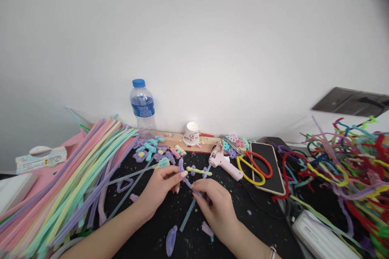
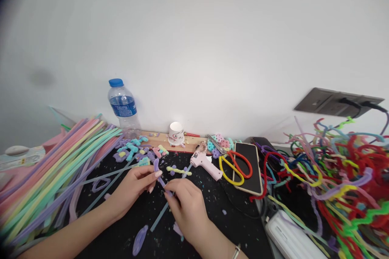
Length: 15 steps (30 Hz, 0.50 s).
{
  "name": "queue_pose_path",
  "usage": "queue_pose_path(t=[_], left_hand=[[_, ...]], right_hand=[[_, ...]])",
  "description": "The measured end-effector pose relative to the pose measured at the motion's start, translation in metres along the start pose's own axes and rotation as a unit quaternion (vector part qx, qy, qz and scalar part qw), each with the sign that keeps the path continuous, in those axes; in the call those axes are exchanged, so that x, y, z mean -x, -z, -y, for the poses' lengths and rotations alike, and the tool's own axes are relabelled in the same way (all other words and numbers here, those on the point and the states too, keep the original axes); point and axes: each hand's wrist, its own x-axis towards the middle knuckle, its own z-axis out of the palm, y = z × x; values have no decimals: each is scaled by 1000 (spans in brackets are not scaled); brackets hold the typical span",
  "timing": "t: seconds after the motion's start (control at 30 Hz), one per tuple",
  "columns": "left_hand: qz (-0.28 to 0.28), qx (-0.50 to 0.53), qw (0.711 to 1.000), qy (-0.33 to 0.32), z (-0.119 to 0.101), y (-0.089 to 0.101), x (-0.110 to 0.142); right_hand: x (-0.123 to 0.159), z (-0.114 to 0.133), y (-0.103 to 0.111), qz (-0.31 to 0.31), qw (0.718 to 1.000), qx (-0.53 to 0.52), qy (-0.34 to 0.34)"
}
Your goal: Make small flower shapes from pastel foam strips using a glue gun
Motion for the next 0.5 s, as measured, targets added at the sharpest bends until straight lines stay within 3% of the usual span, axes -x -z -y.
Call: queue_pose_path(t=[0.5], left_hand=[[17, -10, 1000, -4, 0, 1, 0]], right_hand=[[-5, -2, 4, -15, 995, 8, -94]])
